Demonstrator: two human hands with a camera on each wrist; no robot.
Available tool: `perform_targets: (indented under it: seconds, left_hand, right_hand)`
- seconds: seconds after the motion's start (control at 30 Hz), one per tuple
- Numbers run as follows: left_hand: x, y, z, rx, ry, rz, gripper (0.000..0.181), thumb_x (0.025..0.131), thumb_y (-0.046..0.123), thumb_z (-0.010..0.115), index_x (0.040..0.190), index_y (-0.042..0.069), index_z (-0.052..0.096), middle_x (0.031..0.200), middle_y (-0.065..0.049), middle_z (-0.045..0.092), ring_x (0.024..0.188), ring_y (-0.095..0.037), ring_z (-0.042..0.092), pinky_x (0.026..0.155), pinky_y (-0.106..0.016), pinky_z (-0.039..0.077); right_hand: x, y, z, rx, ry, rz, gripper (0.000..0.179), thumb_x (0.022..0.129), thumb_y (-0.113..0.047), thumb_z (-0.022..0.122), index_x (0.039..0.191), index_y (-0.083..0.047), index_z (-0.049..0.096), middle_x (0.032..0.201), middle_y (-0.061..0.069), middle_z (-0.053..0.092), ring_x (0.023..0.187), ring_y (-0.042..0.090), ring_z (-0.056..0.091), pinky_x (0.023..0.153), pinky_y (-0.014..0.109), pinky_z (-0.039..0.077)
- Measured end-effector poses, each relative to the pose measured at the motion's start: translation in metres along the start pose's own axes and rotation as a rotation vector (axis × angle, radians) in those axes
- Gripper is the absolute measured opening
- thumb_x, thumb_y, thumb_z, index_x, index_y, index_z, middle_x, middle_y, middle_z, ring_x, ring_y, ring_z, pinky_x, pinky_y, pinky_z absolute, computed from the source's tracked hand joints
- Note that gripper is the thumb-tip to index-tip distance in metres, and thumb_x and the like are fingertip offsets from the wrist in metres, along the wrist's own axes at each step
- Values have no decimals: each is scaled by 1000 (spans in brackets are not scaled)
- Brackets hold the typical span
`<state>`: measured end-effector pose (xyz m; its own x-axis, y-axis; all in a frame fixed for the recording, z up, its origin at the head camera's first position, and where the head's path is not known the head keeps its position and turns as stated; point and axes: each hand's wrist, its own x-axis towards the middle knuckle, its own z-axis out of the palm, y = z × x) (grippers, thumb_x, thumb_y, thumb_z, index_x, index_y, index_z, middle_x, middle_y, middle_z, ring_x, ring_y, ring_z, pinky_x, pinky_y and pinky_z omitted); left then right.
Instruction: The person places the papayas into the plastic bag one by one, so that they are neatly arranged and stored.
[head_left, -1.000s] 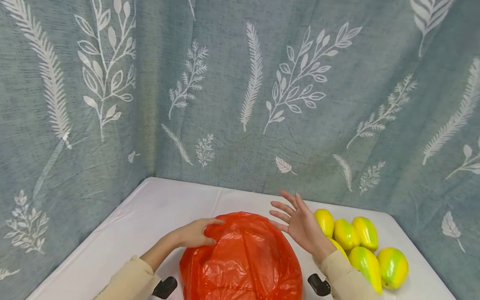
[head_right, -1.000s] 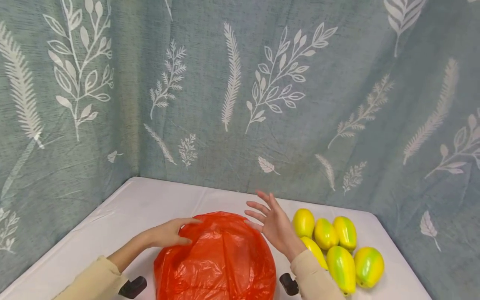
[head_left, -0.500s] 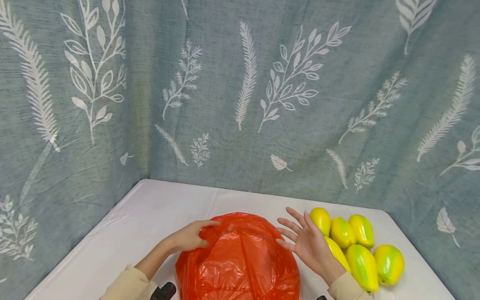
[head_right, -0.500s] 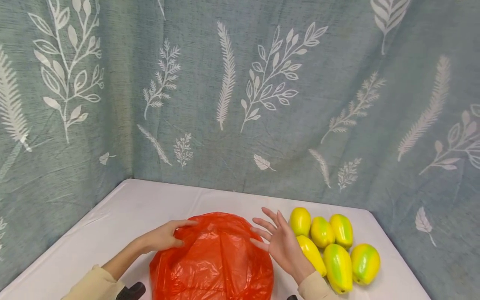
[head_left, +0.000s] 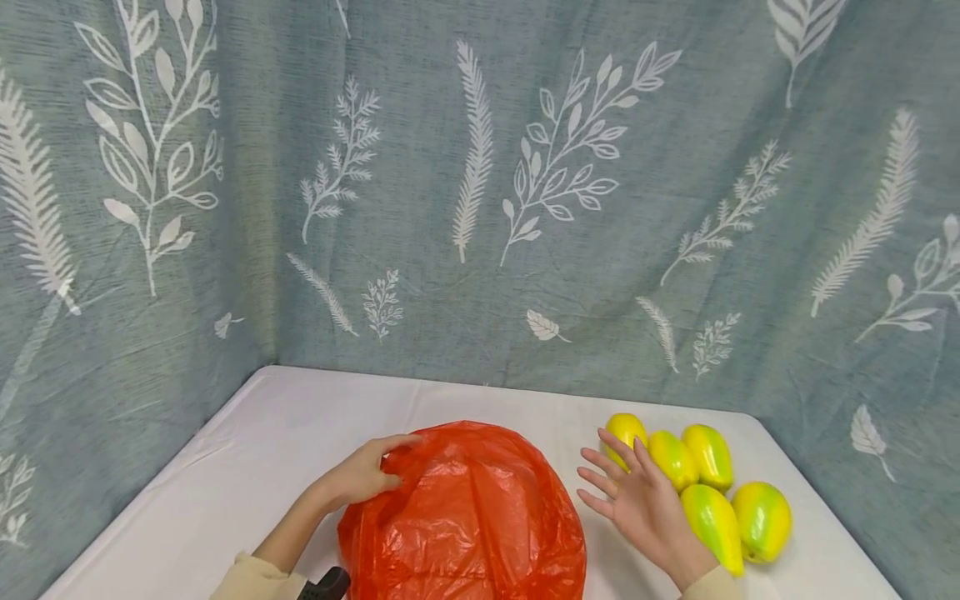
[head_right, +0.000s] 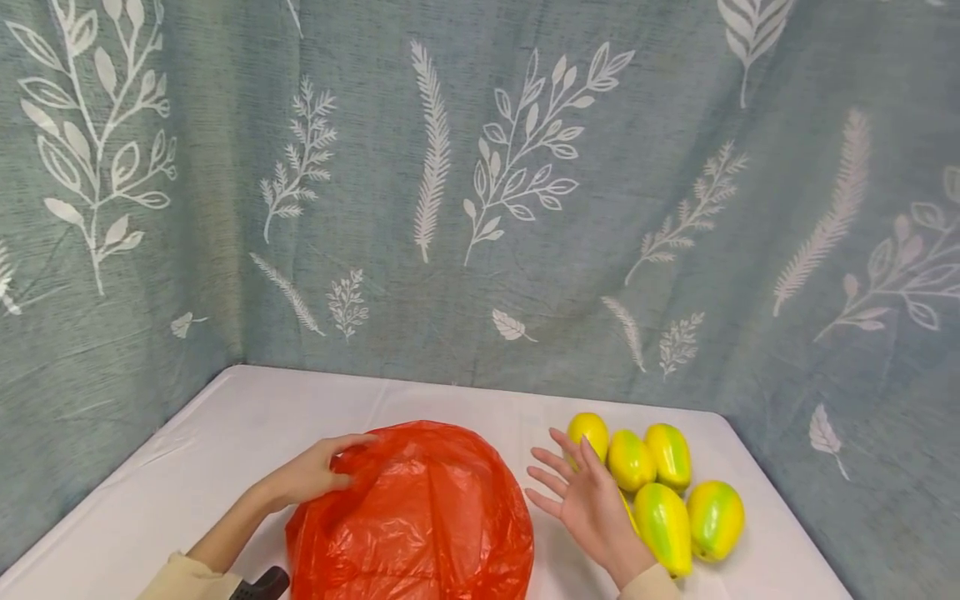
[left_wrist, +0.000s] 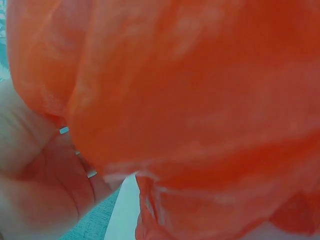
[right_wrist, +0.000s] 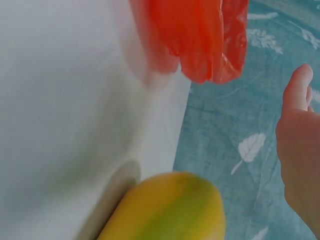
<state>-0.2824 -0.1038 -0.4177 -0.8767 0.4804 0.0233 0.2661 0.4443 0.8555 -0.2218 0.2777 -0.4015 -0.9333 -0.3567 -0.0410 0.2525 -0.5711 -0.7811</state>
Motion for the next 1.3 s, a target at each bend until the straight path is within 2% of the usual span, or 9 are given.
perform_targets:
  seconds: [0.13,0.4,0.63,0.83,0.97,1.13,1.3]
  left_hand:
    - [2,-1,1,-21,17,-7,58,77,-10,58,135,-4,48,131,-24,49,115,-41,47,92,-55,45]
    - [6,-5,4,-79,46,-2,59,78,-11,56,136,-5,46,131,-25,49,112,-37,49,89,-51,47]
    - [11,-5,6,-112,72,-21,60,78,-10,55,137,-5,45,129,-24,50,108,-34,52,86,-47,50]
    - [16,-4,8,-123,84,-32,60,79,-9,55,138,-4,45,130,-24,50,109,-35,51,88,-48,49]
    - [20,-3,8,-126,81,-29,60,79,-8,55,138,-4,44,130,-23,50,110,-35,51,89,-49,48]
    - [24,-2,8,-128,83,-30,61,79,-8,55,138,-4,44,130,-23,50,111,-35,51,90,-50,47]
    - [27,-3,9,-128,83,-34,60,79,-8,55,138,-5,44,130,-24,50,111,-36,51,90,-50,48]
  right_hand:
    - [-3,-7,-13,72,-55,-9,47,102,-45,26,126,-23,59,128,6,52,119,26,49,106,45,33]
    - [-11,-33,-42,179,-168,-36,50,102,-43,24,128,-17,59,128,8,54,122,26,48,107,44,31]
    - [-26,-62,-72,294,-190,-76,50,103,-40,26,129,-11,58,129,12,53,122,30,48,109,46,28]
    - [-39,-79,-100,388,-195,-79,52,103,-40,27,126,-7,60,128,16,54,121,33,48,106,47,32]
    - [-46,-90,-112,469,-212,-75,55,102,-42,27,125,-3,59,126,20,53,120,37,47,108,49,27]
    - [-53,-105,-128,494,-228,-103,56,102,-43,26,127,-3,58,126,23,53,120,40,47,109,50,26]
    - [-61,-121,-145,514,-211,-142,53,103,-40,28,126,-3,57,125,25,53,119,43,47,107,52,28]
